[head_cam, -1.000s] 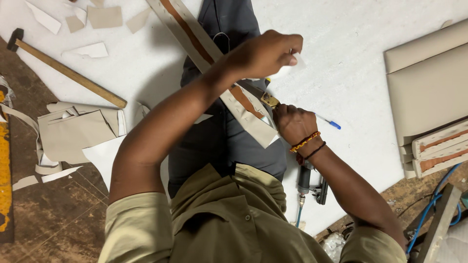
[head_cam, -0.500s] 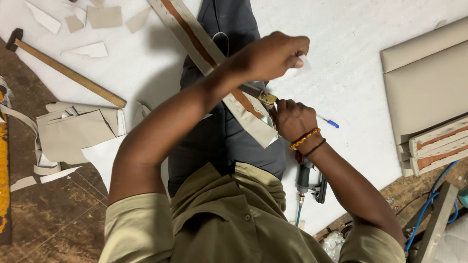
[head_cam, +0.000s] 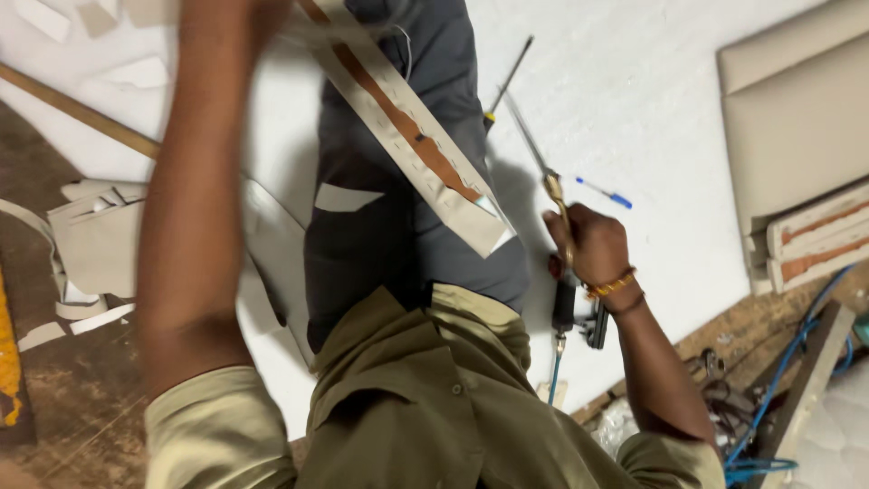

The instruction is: The person sits on the floor and upholsters a long wooden furniture frame, pressing fabric over the frame edge and driving staples with a pneumatic nail gun. They use a screwdriver to tuck fabric at the edge, then trim excess fabric with scissors and press the covered strip by hand.

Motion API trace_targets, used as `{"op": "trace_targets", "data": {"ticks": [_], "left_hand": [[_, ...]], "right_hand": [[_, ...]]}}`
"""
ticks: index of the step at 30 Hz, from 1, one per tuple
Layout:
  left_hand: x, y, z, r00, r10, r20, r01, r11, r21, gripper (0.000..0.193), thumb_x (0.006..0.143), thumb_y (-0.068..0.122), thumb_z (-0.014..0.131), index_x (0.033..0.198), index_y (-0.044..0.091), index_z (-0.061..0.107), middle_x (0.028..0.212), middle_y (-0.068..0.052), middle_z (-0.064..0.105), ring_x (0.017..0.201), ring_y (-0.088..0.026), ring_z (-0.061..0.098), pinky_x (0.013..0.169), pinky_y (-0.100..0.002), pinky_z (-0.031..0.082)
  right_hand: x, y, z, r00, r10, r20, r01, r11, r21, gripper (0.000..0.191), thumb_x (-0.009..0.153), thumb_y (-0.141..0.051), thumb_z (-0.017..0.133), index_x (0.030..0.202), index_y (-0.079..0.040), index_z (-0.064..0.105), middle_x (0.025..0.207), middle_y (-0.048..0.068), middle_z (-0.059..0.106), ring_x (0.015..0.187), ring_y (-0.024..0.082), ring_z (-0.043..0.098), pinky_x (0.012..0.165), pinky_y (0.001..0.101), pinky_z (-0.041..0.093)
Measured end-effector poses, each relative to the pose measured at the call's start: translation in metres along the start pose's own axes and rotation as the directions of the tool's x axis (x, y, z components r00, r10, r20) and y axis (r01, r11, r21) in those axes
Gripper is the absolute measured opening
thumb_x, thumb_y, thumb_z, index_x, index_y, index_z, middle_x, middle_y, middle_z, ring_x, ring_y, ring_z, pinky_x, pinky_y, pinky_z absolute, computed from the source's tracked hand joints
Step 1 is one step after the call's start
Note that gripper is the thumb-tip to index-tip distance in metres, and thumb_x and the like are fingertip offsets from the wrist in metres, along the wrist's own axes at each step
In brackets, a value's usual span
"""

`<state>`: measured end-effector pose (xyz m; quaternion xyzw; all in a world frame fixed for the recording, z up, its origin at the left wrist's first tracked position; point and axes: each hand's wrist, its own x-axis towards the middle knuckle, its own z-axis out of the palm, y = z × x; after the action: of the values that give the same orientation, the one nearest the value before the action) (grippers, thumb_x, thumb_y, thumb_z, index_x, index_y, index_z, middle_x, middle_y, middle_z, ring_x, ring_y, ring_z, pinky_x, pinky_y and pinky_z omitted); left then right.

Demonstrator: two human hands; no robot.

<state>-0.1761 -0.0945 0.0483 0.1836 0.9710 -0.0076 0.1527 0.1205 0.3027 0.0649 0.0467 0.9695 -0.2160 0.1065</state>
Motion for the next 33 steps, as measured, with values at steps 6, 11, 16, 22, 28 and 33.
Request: {"op": "trace_targets", "data": {"ticks": [6, 11, 16, 22, 28, 33], "left_hand": [[-0.066, 0.017, 0.043, 0.927, 0.24, -0.288, -0.301, 0.934, -0.193, 0.013, 0.099, 0.01, 0.072, 0.112, 0.007, 0.072, 0.114, -0.011, 0.071, 0.106, -0.031, 0.067, 0.091, -0.044, 0.053], [-0.092, 0.14, 0.063, 0.588, 0.603, -0.539, -0.806, 0.383, -0.451, 0.014, 0.099, 0.024, 0.075, 0.104, 0.012, 0.074, 0.117, -0.008, 0.069, 0.117, -0.029, 0.065, 0.104, -0.044, 0.052], [-0.075, 0.181, 0.049, 0.599, 0.746, -0.291, -0.743, 0.383, -0.549, 0.022, 0.086, 0.035, 0.076, 0.095, 0.015, 0.077, 0.116, -0.007, 0.065, 0.129, -0.037, 0.051, 0.109, -0.061, 0.022], [-0.065, 0.204, 0.05, 0.6, 0.78, 0.179, -0.578, 0.577, -0.577, 0.022, 0.09, 0.038, 0.073, 0.087, 0.016, 0.074, 0.109, 0.002, 0.067, 0.118, -0.022, 0.061, 0.116, -0.071, 0.007], [-0.05, 0.218, 0.057, 0.523, 0.824, 0.216, -0.528, 0.513, -0.677, 0.025, 0.082, 0.034, 0.077, 0.07, 0.014, 0.07, 0.086, 0.005, 0.073, 0.089, -0.021, 0.071, 0.088, -0.058, 0.048], [-0.042, 0.224, 0.065, 0.51, 0.82, 0.259, -0.561, 0.545, -0.622, 0.02, 0.081, 0.028, 0.081, 0.071, 0.013, 0.074, 0.074, -0.002, 0.074, 0.076, -0.024, 0.07, 0.076, -0.052, 0.04]], "right_hand": [[-0.098, 0.048, 0.012, 0.973, 0.032, 0.228, -0.172, 0.76, 0.626, 0.037, 0.103, -0.036, 0.058, 0.085, -0.004, 0.065, 0.063, 0.001, 0.057, 0.054, 0.01, 0.054, 0.05, 0.029, 0.045], [-0.172, 0.067, 0.025, 0.9, -0.185, 0.395, -0.272, 0.468, 0.841, 0.042, 0.105, -0.047, 0.06, 0.097, -0.006, 0.06, 0.077, -0.001, 0.059, 0.066, 0.008, 0.056, 0.059, 0.0258, 0.048], [-0.201, 0.071, 0.025, 0.794, -0.184, 0.579, -0.421, 0.519, 0.744, 0.054, 0.093, -0.056, 0.066, 0.102, -0.003, 0.063, 0.075, -0.002, 0.052, 0.064, 0.009, 0.047, 0.055, 0.0255, 0.043], [-0.174, 0.071, 0.024, 0.761, -0.185, 0.622, -0.337, 0.706, 0.623, 0.052, 0.094, -0.058, 0.06, 0.097, -0.006, 0.064, 0.068, -0.004, 0.052, 0.057, 0.008, 0.047, 0.05, 0.0265, 0.044], [-0.12, 0.059, 0.008, 0.727, -0.182, 0.662, -0.226, 0.847, 0.481, 0.05, 0.095, -0.058, 0.059, 0.09, -0.008, 0.064, 0.066, -0.004, 0.051, 0.059, 0.009, 0.048, 0.053, 0.027, 0.044], [-0.092, 0.046, -0.006, 0.703, -0.225, 0.675, -0.238, 0.82, 0.521, 0.049, 0.097, -0.056, 0.06, 0.09, -0.007, 0.063, 0.069, -0.005, 0.048, 0.063, 0.008, 0.046, 0.055, 0.0264, 0.043]]}}
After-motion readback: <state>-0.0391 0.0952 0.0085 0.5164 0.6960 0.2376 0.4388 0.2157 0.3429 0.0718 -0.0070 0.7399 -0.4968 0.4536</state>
